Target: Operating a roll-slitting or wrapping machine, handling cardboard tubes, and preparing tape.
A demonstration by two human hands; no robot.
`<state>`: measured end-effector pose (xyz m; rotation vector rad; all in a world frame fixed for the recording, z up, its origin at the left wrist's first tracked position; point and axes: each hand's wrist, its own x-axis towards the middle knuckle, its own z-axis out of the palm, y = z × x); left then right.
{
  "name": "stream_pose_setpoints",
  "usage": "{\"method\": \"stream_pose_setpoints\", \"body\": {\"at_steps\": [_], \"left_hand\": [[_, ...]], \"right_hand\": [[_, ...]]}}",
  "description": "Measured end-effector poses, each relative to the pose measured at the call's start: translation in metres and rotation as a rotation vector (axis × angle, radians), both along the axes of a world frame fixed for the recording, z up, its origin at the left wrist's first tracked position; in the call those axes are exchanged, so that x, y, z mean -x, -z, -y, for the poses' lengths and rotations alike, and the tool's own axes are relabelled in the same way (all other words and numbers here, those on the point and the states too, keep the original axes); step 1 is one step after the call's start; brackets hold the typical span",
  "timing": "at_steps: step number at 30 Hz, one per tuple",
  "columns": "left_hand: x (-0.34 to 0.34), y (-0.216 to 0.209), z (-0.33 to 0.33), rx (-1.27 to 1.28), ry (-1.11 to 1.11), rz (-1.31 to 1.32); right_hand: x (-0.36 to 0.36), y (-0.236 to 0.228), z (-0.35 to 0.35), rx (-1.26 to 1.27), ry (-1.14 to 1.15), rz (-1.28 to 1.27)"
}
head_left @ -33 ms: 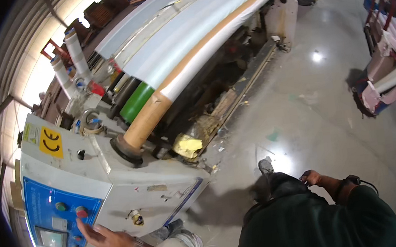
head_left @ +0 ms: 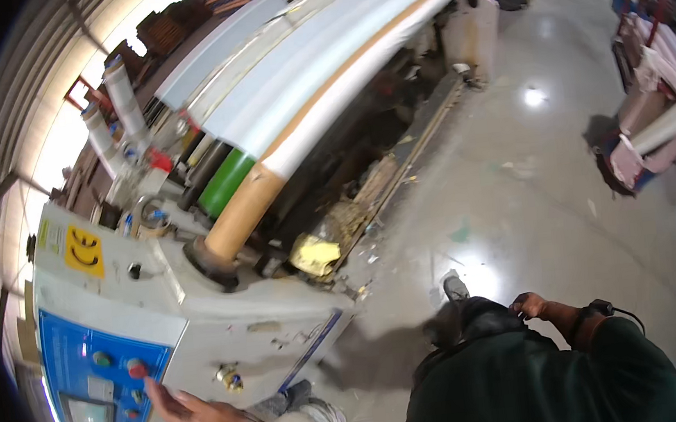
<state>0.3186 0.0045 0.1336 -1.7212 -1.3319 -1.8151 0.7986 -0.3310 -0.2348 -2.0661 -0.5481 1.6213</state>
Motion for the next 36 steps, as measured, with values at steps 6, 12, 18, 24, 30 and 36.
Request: {"method": "stream_pose_setpoints", "body": {"at_steps": [6, 12, 18, 24, 30, 36], "left_hand": [[-0.080, 0.212, 0.059, 0.977, 0.629, 0.179], [-0.148, 0.380, 0.144, 1.315, 1.058, -0.788], [-0.157, 0.469, 0.159, 1.602, 1.080, -0.674], [-0.313, 0.380, 0.186, 1.903, 0.768, -0.431], [-0.400, 0.406, 0.188, 2.017, 0.857, 0.069], [-0.518, 0.394, 0.201, 1.975, 1.022, -0.212]], "right_hand": [[-0.013, 0.016, 0.034, -0.021, 0.057, 0.069], [-0.038, 0.010, 0.086, -0.181, 0.461, -0.026], [-0.076, 0.002, 0.189, -0.071, 0.744, -0.072], [-0.073, 0.037, 0.337, 0.156, 1.081, -0.084], [-0.093, 0.058, 0.376, 0.109, 1.190, -0.154], [-0.109, 0.053, 0.375, -0.088, 1.468, -0.272]]}}
